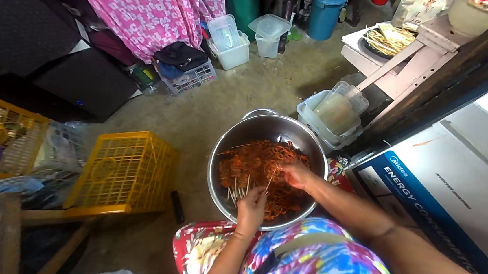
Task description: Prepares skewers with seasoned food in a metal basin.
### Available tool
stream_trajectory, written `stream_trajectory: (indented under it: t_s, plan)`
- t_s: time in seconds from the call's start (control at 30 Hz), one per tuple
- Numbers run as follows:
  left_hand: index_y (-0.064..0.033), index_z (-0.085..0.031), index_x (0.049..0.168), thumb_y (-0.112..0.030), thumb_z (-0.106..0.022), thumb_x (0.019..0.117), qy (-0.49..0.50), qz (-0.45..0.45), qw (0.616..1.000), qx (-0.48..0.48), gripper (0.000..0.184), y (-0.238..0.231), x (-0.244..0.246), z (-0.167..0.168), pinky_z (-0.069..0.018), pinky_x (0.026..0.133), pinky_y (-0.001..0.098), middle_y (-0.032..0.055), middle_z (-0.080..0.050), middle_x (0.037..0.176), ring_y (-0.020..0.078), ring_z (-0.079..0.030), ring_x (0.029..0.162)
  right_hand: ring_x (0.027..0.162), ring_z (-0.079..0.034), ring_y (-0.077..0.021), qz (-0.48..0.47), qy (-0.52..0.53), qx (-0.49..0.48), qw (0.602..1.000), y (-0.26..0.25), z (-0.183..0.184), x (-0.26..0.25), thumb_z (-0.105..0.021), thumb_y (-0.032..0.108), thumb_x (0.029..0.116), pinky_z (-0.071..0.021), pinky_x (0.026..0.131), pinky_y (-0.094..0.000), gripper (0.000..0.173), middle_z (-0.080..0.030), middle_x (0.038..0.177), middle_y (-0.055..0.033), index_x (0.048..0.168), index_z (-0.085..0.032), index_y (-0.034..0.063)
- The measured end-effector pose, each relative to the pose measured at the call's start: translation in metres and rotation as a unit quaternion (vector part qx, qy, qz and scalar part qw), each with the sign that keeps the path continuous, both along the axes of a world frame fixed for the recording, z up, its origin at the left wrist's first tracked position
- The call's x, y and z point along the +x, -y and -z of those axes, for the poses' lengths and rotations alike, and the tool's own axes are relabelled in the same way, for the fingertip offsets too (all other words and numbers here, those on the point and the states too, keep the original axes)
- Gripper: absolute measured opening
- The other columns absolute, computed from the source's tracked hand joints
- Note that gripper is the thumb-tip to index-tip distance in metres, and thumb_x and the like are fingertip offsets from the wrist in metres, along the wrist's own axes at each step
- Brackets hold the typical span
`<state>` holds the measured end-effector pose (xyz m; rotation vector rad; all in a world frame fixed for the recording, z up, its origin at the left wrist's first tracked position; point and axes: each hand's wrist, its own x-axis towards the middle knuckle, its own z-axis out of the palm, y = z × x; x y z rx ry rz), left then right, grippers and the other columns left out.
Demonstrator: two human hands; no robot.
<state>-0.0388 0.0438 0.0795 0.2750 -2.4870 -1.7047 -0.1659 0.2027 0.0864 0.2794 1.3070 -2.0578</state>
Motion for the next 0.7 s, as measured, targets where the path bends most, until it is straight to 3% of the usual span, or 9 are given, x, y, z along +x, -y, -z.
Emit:
stream_trajectory:
  t_s: [0.2,0.4,0.7]
  plan:
    - [-0.0005,-0.071,0.108,-0.005,-0.061,0.0968,0.005,-0.013,1.000,-0.002,0.016,-0.001,0.000,-0.002,-0.0466,0.057,0.0174,-0.0017,-0.067,0.073,-0.0018,-0.054,0.057,0.088,-0.072,-0.0273,-0.040,0.006,-0.019,0.999,0.008,-0.002,0.010,-0.048,-0.001,0.1043,-0.0626,0.081,-0.0464,0.012,-0.068,0.101,-0.0137,0.113,-0.055,-0.0039]
    - [-0.0003,-0.070,0.104,-0.006,-0.063,0.0964,0.025,-0.024,0.999,0.004,0.012,0.000,0.000,-0.005,-0.0446,0.052,0.0191,-0.0034,-0.063,0.066,-0.0005,-0.051,0.052,0.085,-0.072,-0.0260,-0.049,-0.013,-0.008,0.999,0.009,-0.003,0.011,-0.052,-0.003,0.1012,-0.0628,0.080,-0.0457,0.007,-0.069,0.096,-0.0118,0.104,-0.059,-0.0027]
    - [0.0019,-0.069,0.105,-0.006,-0.061,0.0972,0.036,-0.033,0.999,-0.017,0.014,0.000,-0.001,-0.007,-0.0500,0.058,0.0227,0.0018,-0.068,0.074,0.0025,-0.057,0.057,0.079,-0.069,-0.0173,-0.117,-0.039,0.058,0.991,0.021,-0.005,0.027,-0.060,-0.001,0.0988,-0.0613,0.076,-0.0372,0.005,-0.069,0.092,-0.0069,0.102,-0.063,-0.0023]
